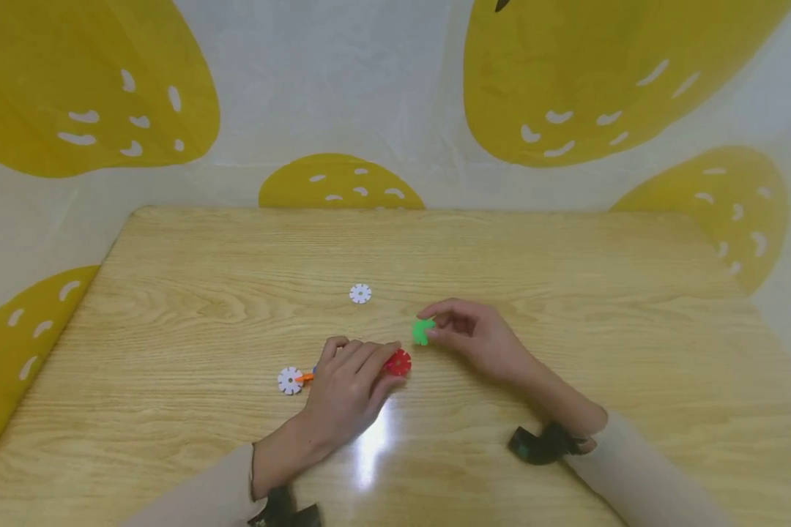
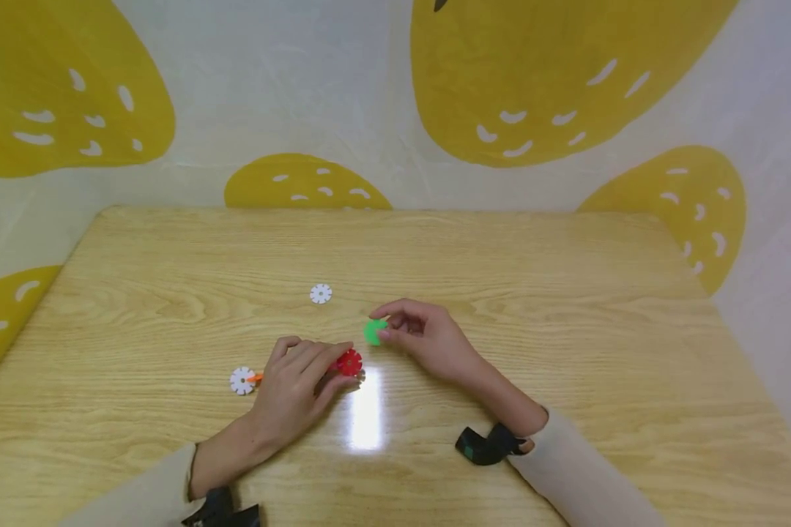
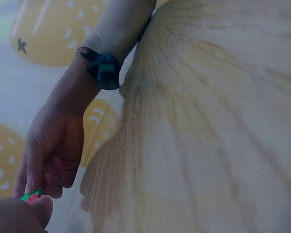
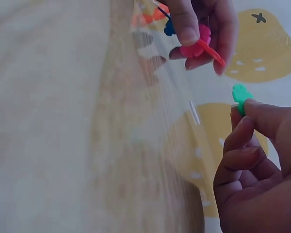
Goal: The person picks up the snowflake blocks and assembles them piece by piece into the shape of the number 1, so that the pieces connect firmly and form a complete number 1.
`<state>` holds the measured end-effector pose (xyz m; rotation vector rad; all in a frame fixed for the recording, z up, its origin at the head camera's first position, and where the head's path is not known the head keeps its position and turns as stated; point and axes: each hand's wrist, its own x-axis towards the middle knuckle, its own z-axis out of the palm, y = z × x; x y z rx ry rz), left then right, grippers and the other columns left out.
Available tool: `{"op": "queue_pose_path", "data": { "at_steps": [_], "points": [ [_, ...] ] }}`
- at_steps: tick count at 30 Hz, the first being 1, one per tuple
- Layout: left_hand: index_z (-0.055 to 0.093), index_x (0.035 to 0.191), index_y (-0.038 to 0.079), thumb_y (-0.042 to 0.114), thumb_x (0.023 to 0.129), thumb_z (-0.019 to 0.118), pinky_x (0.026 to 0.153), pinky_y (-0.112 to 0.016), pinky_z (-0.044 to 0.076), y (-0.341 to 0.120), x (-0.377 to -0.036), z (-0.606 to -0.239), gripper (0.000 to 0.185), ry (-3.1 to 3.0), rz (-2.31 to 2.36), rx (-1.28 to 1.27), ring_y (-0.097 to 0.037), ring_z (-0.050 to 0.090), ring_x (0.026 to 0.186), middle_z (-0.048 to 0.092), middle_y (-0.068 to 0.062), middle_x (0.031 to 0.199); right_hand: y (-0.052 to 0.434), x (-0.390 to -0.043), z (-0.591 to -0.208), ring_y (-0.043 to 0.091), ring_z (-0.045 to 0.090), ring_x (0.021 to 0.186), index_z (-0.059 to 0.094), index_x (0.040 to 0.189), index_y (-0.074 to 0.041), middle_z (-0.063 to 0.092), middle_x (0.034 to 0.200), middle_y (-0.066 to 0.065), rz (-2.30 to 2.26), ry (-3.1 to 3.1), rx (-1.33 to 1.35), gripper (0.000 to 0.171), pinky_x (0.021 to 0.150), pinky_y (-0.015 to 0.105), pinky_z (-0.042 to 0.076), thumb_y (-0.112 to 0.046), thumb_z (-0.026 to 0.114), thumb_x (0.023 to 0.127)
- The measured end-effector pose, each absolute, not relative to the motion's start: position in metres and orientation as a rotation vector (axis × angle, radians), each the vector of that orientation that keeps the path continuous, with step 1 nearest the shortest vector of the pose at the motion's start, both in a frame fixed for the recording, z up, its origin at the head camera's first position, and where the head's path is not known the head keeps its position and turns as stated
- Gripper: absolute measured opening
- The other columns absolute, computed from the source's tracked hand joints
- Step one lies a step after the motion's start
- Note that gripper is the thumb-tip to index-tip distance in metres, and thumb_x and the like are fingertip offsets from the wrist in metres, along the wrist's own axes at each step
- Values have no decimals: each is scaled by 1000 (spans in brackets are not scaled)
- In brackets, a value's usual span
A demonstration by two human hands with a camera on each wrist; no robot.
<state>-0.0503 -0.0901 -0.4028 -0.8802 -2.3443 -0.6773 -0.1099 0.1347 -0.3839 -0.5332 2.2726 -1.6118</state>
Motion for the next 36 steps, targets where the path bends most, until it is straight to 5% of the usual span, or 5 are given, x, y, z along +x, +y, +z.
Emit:
{"op": "queue_pose_path", "data": {
  "at_steps": [15, 36],
  "points": [
    [60, 111, 6, 32, 77, 66, 77, -37, 36, -90, -50, -401, 43, -2363, -658, -877, -17, 58, 81, 64, -2, 93, 127, -92, -366, 35, 58, 74, 57, 110, 0, 60, 85, 16, -1733, 2014, -467, 26, 64, 39, 49, -2, 58, 85],
    [61, 112, 5, 32, 79, 64, 76, -39, 36, -90, -51, -401, 42, -2342, -644, -871, -16, 57, 77, 64, -1, 90, 126, -90, -364, 24, 57, 84, 61, 108, -4, 62, 102, 4, -1660, 2131, -625, 25, 71, 30, 48, -3, 61, 83]
  ]
}}
